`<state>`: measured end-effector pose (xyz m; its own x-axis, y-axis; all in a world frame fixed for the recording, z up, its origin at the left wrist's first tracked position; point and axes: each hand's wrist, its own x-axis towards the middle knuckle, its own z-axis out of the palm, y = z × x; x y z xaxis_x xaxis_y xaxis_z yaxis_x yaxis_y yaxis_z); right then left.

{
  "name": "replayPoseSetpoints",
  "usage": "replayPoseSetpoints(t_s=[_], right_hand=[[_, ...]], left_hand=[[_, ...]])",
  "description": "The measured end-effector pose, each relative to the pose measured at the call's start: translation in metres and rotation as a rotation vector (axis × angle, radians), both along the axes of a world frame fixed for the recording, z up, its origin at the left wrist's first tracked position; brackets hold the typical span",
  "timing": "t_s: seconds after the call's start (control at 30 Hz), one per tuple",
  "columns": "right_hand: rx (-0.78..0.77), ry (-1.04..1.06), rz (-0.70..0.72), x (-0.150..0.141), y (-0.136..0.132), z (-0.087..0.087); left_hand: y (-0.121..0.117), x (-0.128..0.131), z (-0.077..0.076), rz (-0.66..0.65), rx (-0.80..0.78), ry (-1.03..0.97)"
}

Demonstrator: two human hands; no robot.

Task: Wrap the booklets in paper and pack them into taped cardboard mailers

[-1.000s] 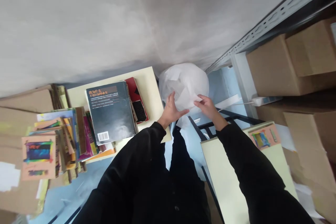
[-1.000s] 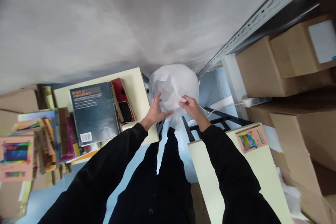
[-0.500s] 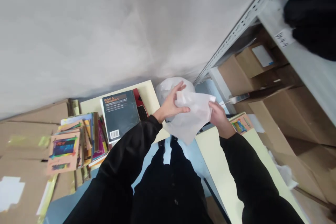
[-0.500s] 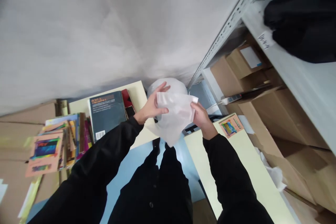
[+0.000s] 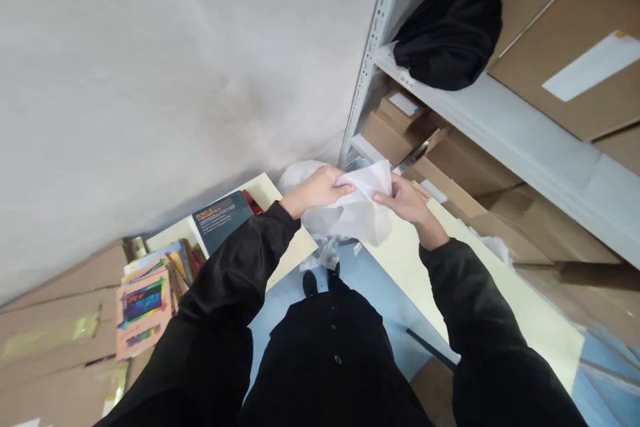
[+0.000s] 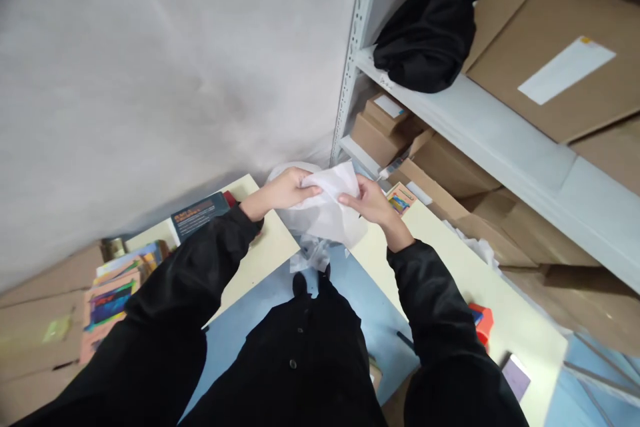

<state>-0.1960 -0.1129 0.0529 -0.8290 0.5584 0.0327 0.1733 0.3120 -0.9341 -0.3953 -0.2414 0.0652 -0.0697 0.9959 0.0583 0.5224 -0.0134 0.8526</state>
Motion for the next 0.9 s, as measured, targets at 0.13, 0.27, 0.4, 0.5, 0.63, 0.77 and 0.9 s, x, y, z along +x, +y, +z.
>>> replayPoseSetpoints(t_s=[0.13,0.27,0.4,0.5,0.63,0.77,0.9], right_hand=[[-0.127,-0.085,0.086,0.055,-0.017,-0.010],[-0.208,-0.205,-0.024,0.104,-0.047,-0.024],[-0.324,-0.147,-0.247,0.153,-0.065,-0.027],[-0.396,-0.054,-0.394,0.196,-0.068,-0.027],[-0.542,-0.065,-0.342,0.255,-0.067,-0.029],[-0.633,-0.243,-0.324,0.313,-0.064,-0.034],[-0.660,-0.161,-0.439,0.370,-0.055,-0.053]], left_hand=[[-0.008,0.013,0.002,-0.042,-0.045,-0.211],[-0.004,0.037,0.000,-0.052,-0.086,-0.268],[0.002,0.064,-0.003,-0.069,-0.153,-0.307],[0.009,0.085,-0.008,-0.061,-0.209,-0.352],[0.026,0.119,-0.019,0.028,-0.257,-0.406],[0.041,0.149,-0.032,0.059,-0.281,-0.415],[0.049,0.170,-0.048,0.118,-0.299,-0.301]])
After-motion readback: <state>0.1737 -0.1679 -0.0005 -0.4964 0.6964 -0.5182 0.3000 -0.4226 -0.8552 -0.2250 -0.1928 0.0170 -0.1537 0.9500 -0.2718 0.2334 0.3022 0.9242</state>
